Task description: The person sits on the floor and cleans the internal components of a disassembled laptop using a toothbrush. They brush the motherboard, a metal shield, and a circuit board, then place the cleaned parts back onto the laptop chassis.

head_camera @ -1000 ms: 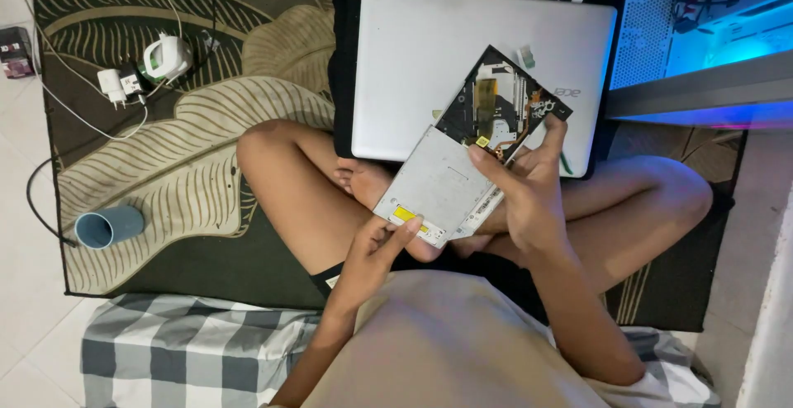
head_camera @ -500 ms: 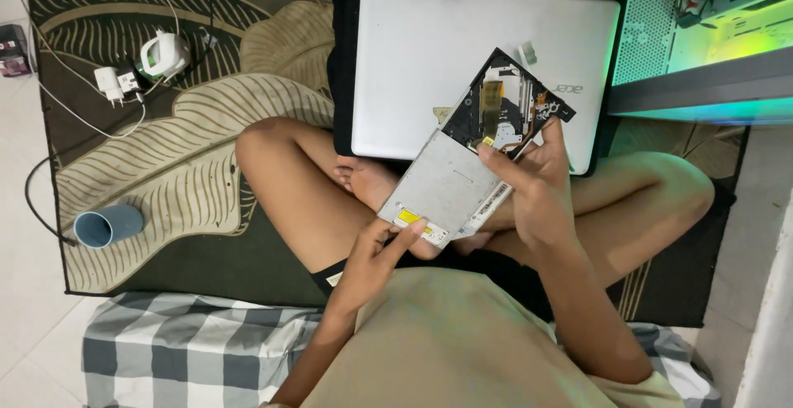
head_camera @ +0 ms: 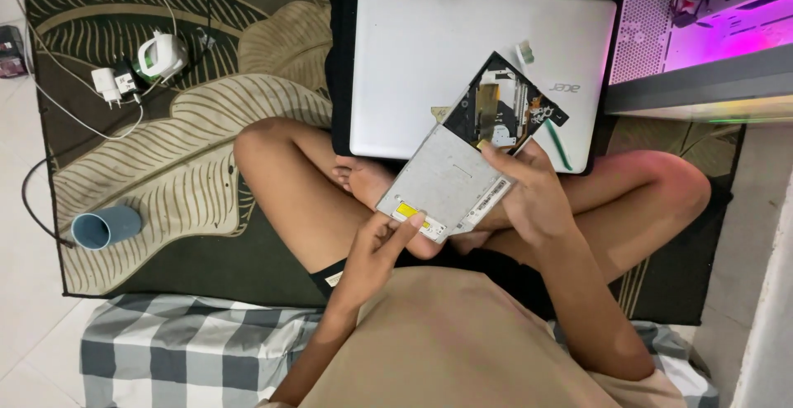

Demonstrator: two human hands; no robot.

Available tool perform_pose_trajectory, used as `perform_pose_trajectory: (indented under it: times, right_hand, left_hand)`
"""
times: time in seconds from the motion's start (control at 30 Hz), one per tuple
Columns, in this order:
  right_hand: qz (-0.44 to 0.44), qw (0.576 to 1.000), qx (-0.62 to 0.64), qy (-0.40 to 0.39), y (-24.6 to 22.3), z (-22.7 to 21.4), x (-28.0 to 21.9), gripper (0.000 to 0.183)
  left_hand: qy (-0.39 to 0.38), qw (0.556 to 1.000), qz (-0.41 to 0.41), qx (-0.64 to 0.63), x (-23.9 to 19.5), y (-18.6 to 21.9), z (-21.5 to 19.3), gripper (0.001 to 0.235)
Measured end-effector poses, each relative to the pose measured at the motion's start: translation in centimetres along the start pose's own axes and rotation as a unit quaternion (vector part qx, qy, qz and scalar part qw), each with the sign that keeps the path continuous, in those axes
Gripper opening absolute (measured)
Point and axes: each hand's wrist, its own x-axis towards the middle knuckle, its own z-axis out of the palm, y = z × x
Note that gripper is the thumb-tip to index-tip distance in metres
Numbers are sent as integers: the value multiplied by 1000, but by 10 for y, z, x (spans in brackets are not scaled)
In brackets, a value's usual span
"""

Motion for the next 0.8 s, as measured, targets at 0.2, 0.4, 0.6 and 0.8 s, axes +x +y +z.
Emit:
perform_pose_trajectory:
  times: [0.2, 0.4, 0.6, 0.8]
  right_hand:
    - [-59, 997, -49, -10, -17, 22, -12, 35]
    - [-107, 992, -68, 23, -10, 9, 5, 29]
    - [-138, 988, -63, 12, -14, -3, 25, 24]
    - [-117, 992, -48, -10, -12, 9, 32, 34]
  left_hand:
    - [0, 1000, 14, 7, 2, 35, 9, 21]
    - [-9, 1000, 8, 1, 1, 60, 15, 21]
    - [-5, 1000, 2, -10, -2, 57, 14, 23]
    - [18, 1000, -14, -14, -2, 65, 13, 25]
